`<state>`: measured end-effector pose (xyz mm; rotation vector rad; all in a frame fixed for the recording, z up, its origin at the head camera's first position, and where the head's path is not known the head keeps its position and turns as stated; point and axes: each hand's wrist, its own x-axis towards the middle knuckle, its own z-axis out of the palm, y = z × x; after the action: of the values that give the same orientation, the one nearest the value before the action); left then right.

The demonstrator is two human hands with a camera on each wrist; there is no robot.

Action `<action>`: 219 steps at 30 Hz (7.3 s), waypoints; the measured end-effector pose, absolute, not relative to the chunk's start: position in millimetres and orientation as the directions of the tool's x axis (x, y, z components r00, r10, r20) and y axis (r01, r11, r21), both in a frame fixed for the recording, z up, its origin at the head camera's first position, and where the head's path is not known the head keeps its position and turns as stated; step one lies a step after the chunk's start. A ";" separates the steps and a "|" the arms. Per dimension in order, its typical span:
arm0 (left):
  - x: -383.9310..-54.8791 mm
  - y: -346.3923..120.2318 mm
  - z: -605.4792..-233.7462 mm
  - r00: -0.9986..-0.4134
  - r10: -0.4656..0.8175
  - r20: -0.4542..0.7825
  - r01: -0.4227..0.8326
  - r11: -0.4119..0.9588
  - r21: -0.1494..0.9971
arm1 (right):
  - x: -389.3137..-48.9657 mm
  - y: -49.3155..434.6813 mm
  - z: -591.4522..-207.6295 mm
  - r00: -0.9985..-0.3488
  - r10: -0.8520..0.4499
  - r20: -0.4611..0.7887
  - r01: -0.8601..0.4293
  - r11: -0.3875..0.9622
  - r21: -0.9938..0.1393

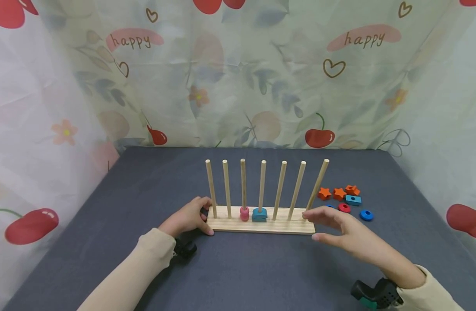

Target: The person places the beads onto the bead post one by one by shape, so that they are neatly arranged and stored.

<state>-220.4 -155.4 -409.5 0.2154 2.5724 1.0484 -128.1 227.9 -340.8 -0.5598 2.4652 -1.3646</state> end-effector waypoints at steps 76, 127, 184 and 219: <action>-222.6 -154.5 -412.1 -0.926 0.274 -0.261 0.017 0.718 0.695 | -217.4 348.4 -392.7 -0.992 0.054 -0.112 0.114 0.752 -0.649; -222.1 -156.4 -407.6 -0.920 0.291 -0.263 0.022 0.708 0.706 | -140.0 183.1 -255.8 -0.871 0.013 0.490 -0.489 0.051 -0.871; -223.4 -156.3 -411.5 -0.925 0.291 -0.244 0.032 0.698 0.715 | -196.0 102.6 -326.9 -0.795 0.045 0.605 -0.606 -0.014 -0.795; -222.7 -154.9 -410.3 -0.925 0.273 -0.265 0.009 0.711 0.703 | -191.1 110.1 -351.4 -0.928 -0.048 0.369 -0.371 0.035 -0.928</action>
<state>-222.7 -154.9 -410.3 0.2197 2.5685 1.0526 -191.1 110.1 -351.4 -0.5031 2.4159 -2.3100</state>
